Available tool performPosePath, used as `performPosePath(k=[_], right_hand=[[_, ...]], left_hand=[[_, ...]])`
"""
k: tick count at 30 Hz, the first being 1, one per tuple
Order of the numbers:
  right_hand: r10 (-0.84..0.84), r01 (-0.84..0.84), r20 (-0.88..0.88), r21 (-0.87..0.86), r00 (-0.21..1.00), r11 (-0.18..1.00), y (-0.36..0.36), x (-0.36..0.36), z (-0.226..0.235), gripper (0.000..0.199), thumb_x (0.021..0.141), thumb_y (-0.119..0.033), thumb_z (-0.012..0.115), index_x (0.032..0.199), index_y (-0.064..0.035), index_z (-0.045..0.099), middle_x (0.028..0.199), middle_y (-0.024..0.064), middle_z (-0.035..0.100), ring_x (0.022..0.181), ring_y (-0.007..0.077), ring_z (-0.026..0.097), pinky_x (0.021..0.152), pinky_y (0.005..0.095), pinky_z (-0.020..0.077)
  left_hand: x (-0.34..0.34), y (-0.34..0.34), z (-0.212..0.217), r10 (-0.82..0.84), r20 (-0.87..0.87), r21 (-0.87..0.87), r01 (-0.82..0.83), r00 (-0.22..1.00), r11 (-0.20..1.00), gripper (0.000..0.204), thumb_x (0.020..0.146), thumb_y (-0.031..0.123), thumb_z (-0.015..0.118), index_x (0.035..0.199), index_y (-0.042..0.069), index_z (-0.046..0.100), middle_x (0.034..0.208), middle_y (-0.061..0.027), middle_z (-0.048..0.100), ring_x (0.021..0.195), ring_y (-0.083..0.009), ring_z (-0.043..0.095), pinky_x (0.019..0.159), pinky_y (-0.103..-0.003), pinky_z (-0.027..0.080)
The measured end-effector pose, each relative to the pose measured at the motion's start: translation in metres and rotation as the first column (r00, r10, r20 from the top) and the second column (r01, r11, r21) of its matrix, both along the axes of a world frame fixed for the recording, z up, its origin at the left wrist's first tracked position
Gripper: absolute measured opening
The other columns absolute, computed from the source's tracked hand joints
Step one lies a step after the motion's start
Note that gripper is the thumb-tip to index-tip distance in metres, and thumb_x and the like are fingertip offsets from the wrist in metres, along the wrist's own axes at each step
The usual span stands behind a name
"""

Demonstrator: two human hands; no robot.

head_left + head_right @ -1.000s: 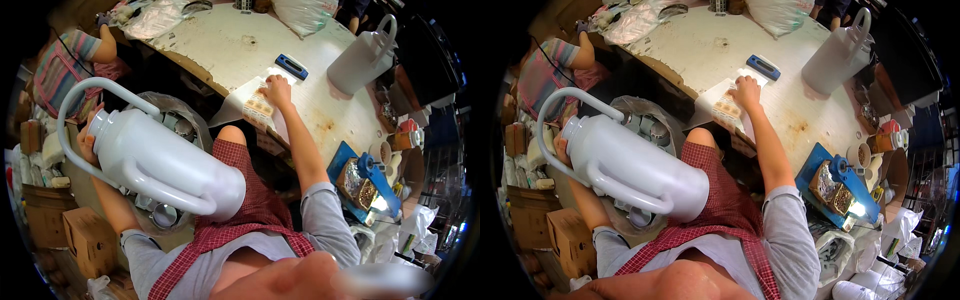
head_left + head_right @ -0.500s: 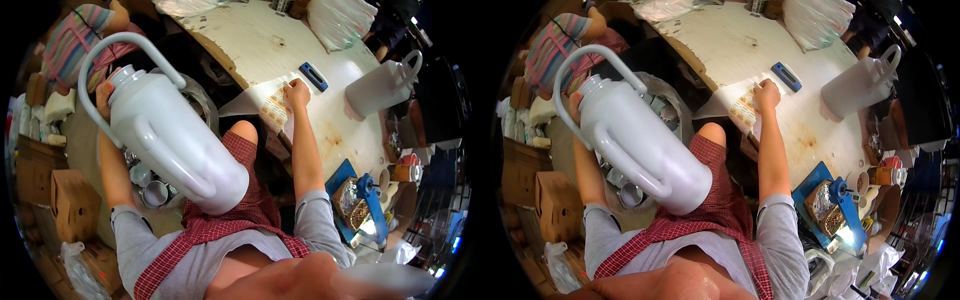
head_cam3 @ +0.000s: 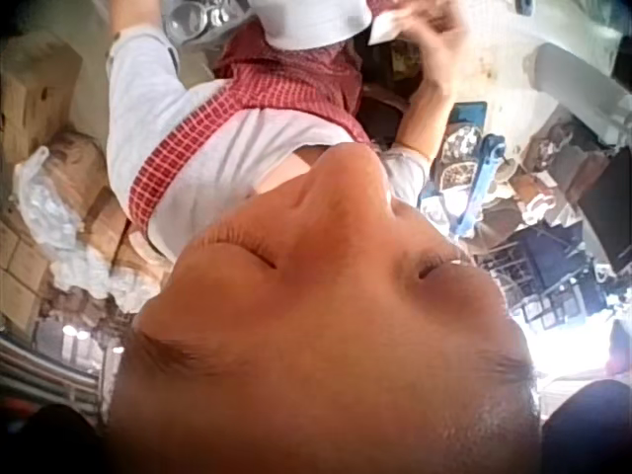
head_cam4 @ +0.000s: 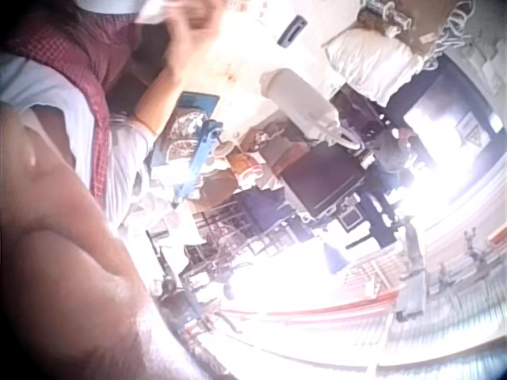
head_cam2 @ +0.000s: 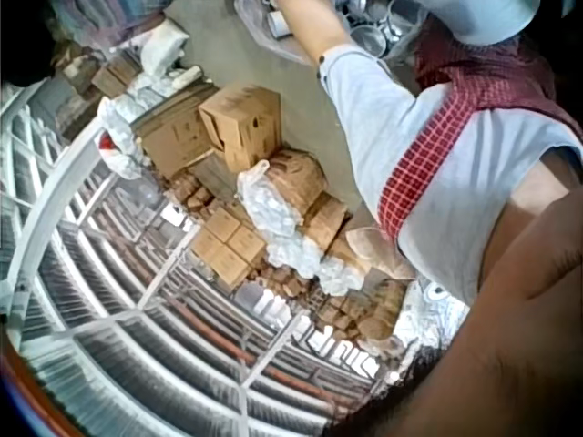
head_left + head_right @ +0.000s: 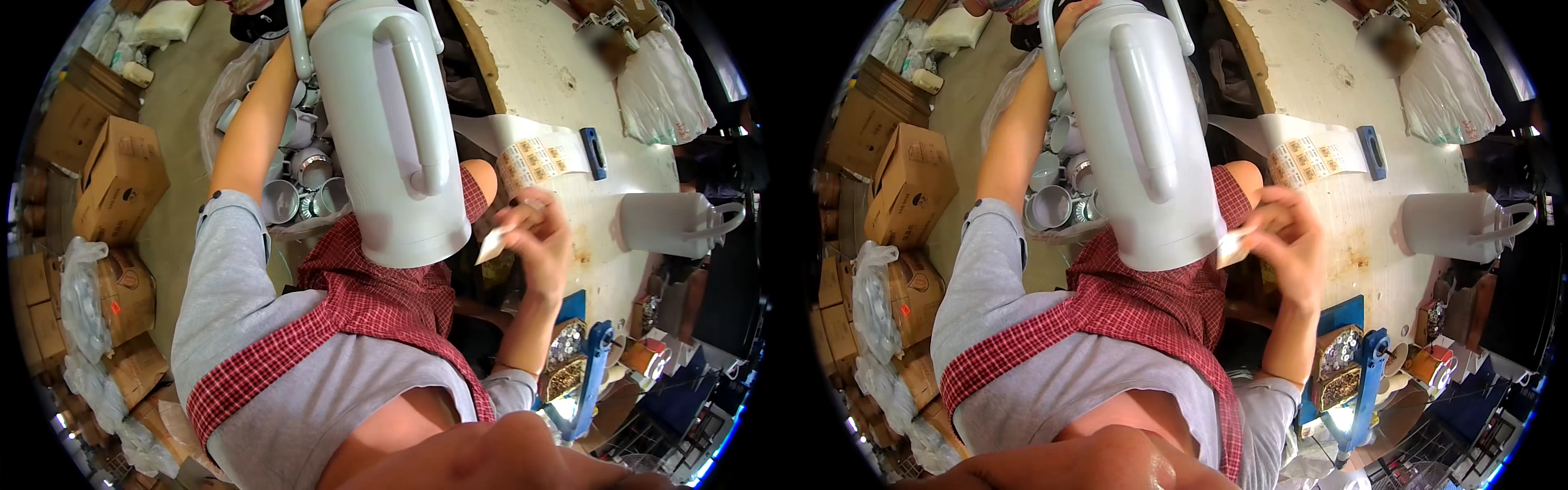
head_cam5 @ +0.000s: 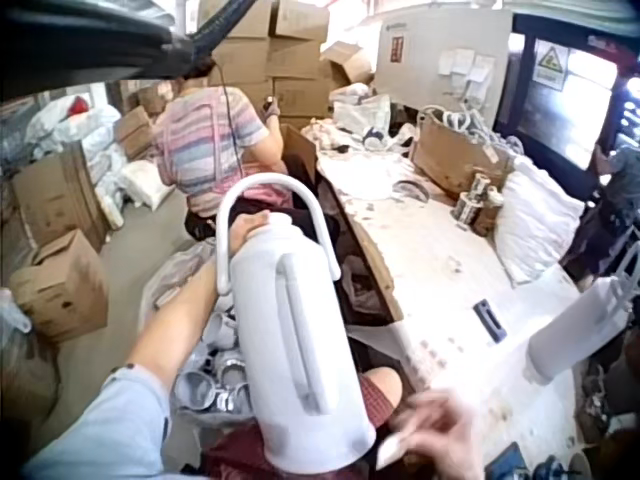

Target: The person assembles white electric kettles by hand. They insert small metal components into the kettle body, attach the handle, and affix a label to the side. The person repeats this process for multiple units, retrieving parts from nearby bags and placing finished kettles on the table.

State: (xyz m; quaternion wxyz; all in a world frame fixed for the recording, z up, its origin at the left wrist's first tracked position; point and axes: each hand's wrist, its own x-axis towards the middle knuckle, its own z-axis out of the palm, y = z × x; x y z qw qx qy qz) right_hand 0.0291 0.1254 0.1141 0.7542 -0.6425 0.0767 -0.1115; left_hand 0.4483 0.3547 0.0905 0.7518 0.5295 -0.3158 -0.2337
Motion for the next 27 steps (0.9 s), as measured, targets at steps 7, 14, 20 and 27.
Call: performPosePath(k=[7, 14, 20, 27], right_hand=[[0.063, -0.076, -0.127, -0.1, 0.99, 0.992, 0.043, 0.027, -0.011, 0.044, 0.076, 0.007, 0.075, 0.114, 0.0036, 0.054, 0.085, 0.0082, 0.068, 0.081, 0.0125, 0.067, 0.07, 0.0222, 0.0515], [0.009, -0.012, -0.068, -0.042, 0.998, 0.999, 0.05, 0.028, -0.016, 0.043, 0.076, 0.009, 0.074, 0.111, 0.0027, 0.05, 0.086, 0.011, 0.066, 0.082, 0.0143, 0.068, 0.071, 0.0232, 0.0538], [0.022, -0.021, -0.09, 0.009, 0.996, 1.0, 0.049, 0.03, -0.012, 0.043, 0.076, 0.009, 0.074, 0.111, 0.0045, 0.051, 0.086, 0.0108, 0.066, 0.082, 0.0143, 0.068, 0.072, 0.0232, 0.0541], [0.04, -0.043, -0.104, -0.025, 0.994, 0.999, 0.05, 0.028, -0.01, 0.044, 0.075, 0.008, 0.075, 0.113, 0.0064, 0.052, 0.087, 0.0095, 0.064, 0.082, 0.0143, 0.068, 0.073, 0.0228, 0.0542]], left_hand=[[0.016, -0.01, -0.011, 0.075, 0.103, 0.035, -0.079, 0.992, 0.996, 0.04, 0.098, 0.031, 0.056, 0.111, -0.005, 0.066, 0.099, -0.0103, 0.071, 0.087, -0.0173, 0.068, 0.08, -0.03, 0.055], [0.018, -0.005, -0.015, 0.134, 0.2, 0.055, -0.147, 0.971, 0.988, 0.036, 0.098, 0.029, 0.057, 0.108, -0.003, 0.068, 0.095, -0.0069, 0.07, 0.085, -0.0139, 0.066, 0.078, -0.025, 0.053], [0.005, -0.004, -0.007, 0.133, 0.118, 0.058, -0.141, 0.984, 0.988, 0.037, 0.097, 0.031, 0.058, 0.107, -0.003, 0.068, 0.095, -0.0083, 0.071, 0.086, -0.0156, 0.067, 0.077, -0.027, 0.054], [-0.007, -0.007, 0.002, 0.061, -0.005, -0.02, -0.061, 0.998, 0.998, 0.039, 0.097, 0.033, 0.059, 0.109, -0.004, 0.067, 0.095, -0.0104, 0.071, 0.085, -0.0182, 0.069, 0.077, -0.029, 0.055]])
